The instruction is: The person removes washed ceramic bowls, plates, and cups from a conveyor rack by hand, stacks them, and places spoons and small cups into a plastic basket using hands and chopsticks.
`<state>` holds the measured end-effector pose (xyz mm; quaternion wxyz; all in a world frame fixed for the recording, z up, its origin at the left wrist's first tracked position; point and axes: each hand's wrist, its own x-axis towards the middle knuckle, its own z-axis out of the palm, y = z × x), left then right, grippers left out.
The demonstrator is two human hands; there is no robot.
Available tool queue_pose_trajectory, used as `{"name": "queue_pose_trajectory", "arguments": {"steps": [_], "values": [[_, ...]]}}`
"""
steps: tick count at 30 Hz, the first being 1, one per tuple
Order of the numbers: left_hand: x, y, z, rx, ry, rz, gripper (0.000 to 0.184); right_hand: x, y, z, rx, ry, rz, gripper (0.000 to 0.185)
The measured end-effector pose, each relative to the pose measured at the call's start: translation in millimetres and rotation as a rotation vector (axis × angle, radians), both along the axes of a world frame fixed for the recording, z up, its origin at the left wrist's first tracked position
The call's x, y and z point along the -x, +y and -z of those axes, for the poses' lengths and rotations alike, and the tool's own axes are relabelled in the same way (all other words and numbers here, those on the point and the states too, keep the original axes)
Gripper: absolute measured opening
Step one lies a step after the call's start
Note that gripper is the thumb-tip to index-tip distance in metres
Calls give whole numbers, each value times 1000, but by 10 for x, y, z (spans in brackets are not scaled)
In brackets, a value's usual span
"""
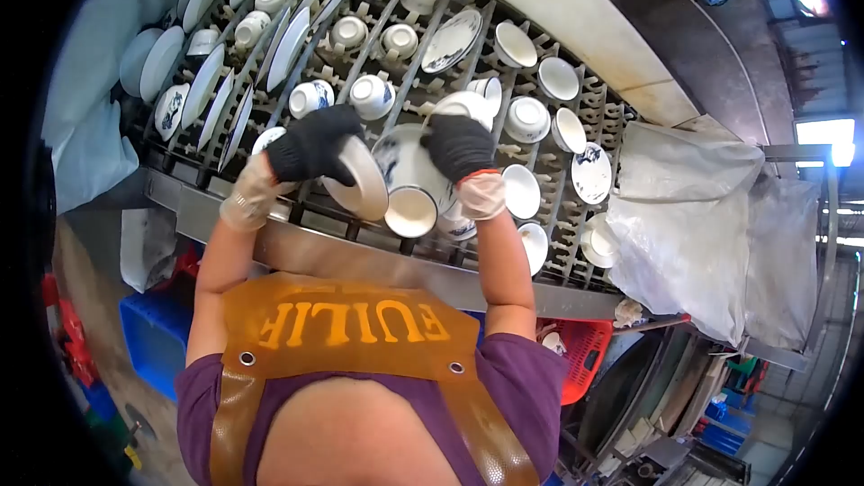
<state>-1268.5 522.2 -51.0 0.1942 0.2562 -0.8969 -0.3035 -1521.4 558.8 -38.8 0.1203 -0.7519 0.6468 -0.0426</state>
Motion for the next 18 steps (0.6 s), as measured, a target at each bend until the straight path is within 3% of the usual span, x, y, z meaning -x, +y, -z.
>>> {"name": "queue_pose_trajectory", "arguments": {"steps": [4, 5, 6, 7, 9, 10, 11, 14, 15, 17, 18], "values": [[-223, 503, -638, 12, 16, -270, 33, 0, 74, -368, 287, -87, 329, 38], [-223, 571, -667, 22, 60, -346, 30, 47, 45, -266, 329, -254, 333, 43], [-204, 635, -652, -191, 152, -496, 22, 61, 78, -190, 247, -449, 381, 45], [-163, 637, -602, -189, 155, -495, 22, 59, 89, -141, 167, -642, 422, 47], [-43, 635, -375, -203, 373, -796, 17, -13, 185, -78, -72, -862, 511, 48], [-14, 591, -144, -161, 407, -806, 18, -15, 216, 44, -44, -694, 432, 47], [83, 573, 35, -149, 475, -840, 22, -50, 303, 113, 161, -490, 311, 48], [267, 571, 312, 176, 277, -879, 35, -76, 458, 105, 56, -727, 401, 50], [285, 614, 228, 180, 280, -871, 35, -34, 506, 132, 240, -649, 378, 53], [339, 755, -33, 573, 147, -861, 43, 120, 522, 244, 540, -486, 385, 60], [373, 799, -64, 590, 144, -716, 54, 191, 465, 226, 580, -418, 383, 63]]}}
